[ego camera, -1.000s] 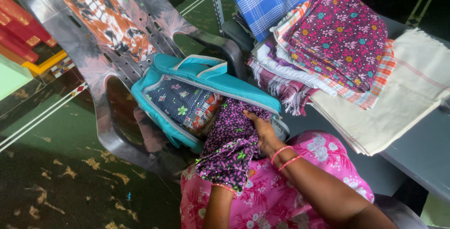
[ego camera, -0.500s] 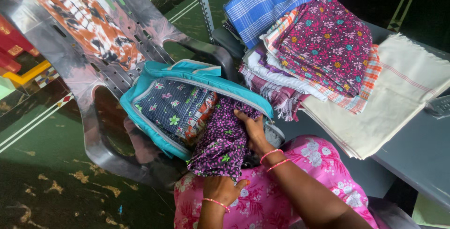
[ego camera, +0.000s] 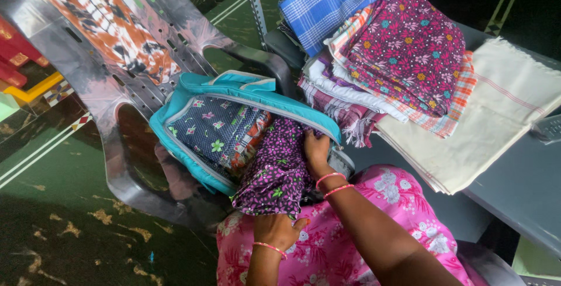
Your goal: The person folds several pieces of patterned fabric and places them into a teal backpack. The person handles a purple floral cloth, a pink floral cloth, a checkered orange cloth, a blue checkered cloth, and a white cloth with purple trim, folding each and arranging them inside the bag.
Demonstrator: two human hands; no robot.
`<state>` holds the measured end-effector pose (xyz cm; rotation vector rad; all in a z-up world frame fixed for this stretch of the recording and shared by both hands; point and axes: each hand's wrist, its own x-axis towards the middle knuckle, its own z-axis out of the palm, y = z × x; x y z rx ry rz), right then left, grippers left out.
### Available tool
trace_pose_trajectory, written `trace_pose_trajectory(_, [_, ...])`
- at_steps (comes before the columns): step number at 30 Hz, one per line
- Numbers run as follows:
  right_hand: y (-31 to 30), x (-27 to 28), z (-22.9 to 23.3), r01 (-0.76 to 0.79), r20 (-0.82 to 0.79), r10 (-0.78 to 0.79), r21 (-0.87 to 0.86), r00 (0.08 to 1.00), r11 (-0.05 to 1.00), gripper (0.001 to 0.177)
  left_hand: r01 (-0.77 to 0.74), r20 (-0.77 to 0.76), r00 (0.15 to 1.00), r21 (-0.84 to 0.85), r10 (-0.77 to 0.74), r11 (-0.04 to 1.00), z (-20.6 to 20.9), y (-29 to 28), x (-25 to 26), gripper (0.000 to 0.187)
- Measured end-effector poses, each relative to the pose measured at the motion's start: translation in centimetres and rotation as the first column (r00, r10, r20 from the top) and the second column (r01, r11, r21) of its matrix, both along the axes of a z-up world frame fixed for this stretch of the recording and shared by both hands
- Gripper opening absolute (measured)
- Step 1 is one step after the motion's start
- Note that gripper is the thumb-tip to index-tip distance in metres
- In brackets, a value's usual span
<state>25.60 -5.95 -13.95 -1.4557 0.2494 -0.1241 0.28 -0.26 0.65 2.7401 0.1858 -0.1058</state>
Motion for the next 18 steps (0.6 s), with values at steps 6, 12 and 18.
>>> trace_pose_trajectory(6, [-0.6, -0.6, -0.5, -0.057, 0.003, 0.064, -0.398, 0.998, 0.916, 0.05, -0.03, -0.075, 0.997, -0.035, 0.027, 0.999, 0.1, -0.1, -0.4, 0.089])
trace_pose_trajectory(12, [-4.2, -9.6, 10.0, -0.166, 0.394, 0.41, -0.522, 0.823, 0.836, 0.079, 0.023, 0.111, 0.994, -0.011, -0.022, 1.0, -0.6, 0.3, 0.2, 0.1])
trace_pose_trajectory(18, [-6.1, -15.8, 19.8, -0.309, 0.344, 0.926, -0.874, 0.154, 0.376, 0.06, 0.02, 0.006, 1.0, -0.087, -0.019, 0.996, -2.3, 0.6, 0.5, 0.071])
